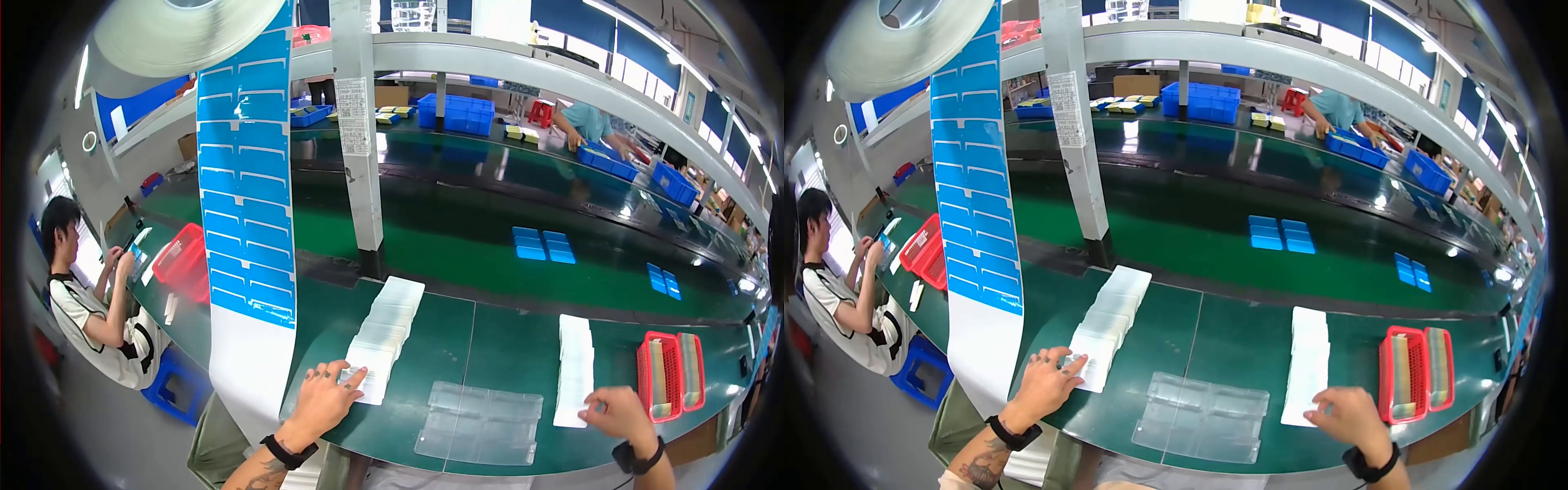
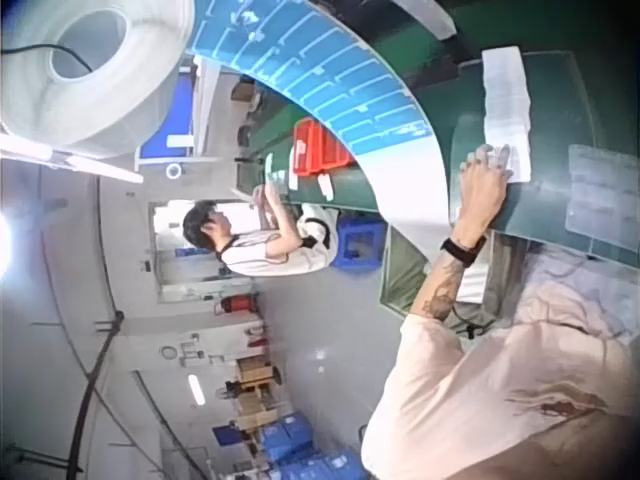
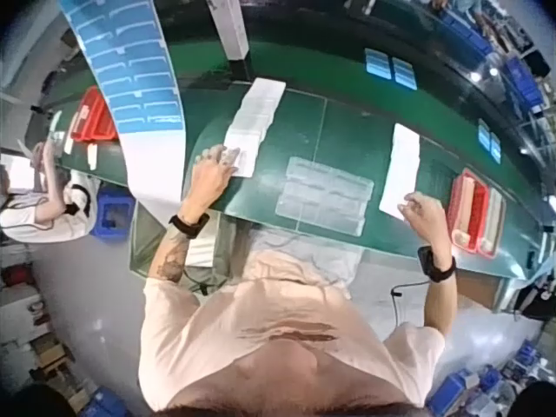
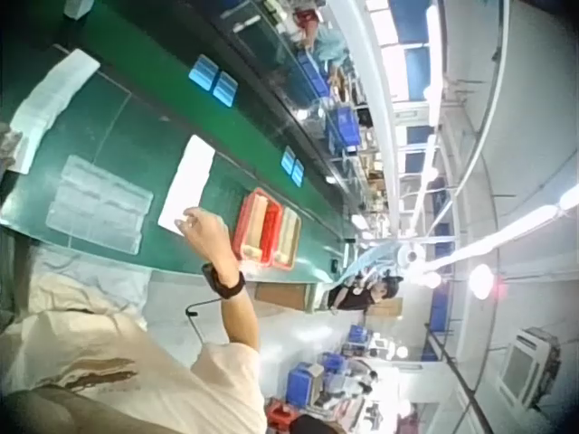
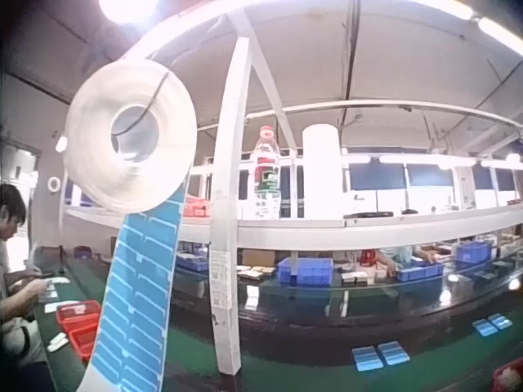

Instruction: Applying labels to cards and organizing them into containers on a manufacturing assembly line.

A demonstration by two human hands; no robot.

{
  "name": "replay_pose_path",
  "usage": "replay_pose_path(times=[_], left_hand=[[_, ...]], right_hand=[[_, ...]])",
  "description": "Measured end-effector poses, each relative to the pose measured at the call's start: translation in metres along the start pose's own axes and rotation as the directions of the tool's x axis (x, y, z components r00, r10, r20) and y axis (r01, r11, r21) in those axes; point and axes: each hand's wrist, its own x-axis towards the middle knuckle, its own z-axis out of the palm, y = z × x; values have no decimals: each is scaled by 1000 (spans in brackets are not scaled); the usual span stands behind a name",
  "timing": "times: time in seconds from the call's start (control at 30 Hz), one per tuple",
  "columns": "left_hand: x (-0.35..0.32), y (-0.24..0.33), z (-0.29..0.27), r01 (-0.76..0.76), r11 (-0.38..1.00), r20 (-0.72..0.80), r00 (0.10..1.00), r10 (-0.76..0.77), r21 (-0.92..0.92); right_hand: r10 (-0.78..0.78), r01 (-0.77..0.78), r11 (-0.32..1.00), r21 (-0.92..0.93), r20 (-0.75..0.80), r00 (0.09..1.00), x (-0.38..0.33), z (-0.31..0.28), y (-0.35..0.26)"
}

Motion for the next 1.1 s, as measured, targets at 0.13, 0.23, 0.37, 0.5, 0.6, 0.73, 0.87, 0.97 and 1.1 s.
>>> replay_pose_path(times=[0.13,0.23,0.37,0.5,0.6,0.73,0.87,0.97,1.1], left_hand=[[-8,0,8,-57,992,26,998,54,110],[-9,4,10,-64,992,13,998,63,106],[-6,1,24,-132,991,-50,990,131,-19],[-20,3,7,-33,999,-60,998,35,27],[-18,9,5,-15,1000,8,1000,16,-26],[-15,13,14,25,999,33,999,-24,-21],[-15,15,15,73,996,72,995,-70,-42],[-15,17,15,88,995,78,993,-84,-55],[-14,16,13,58,998,76,996,-56,-31]], right_hand=[[111,-107,982,156,-14,994,-34,30,19],[188,-168,959,227,-71,980,-59,43,35],[67,-33,991,133,-264,962,-75,58,47],[-208,150,972,-182,-363,908,-41,72,34],[-205,112,952,-286,-317,926,-36,74,33],[-213,86,922,-378,-309,927,-35,78,40],[-237,93,902,-421,-304,923,-38,87,48],[-232,86,905,-416,-314,921,-40,88,48],[-239,82,898,-432,-323,916,-40,88,46]])
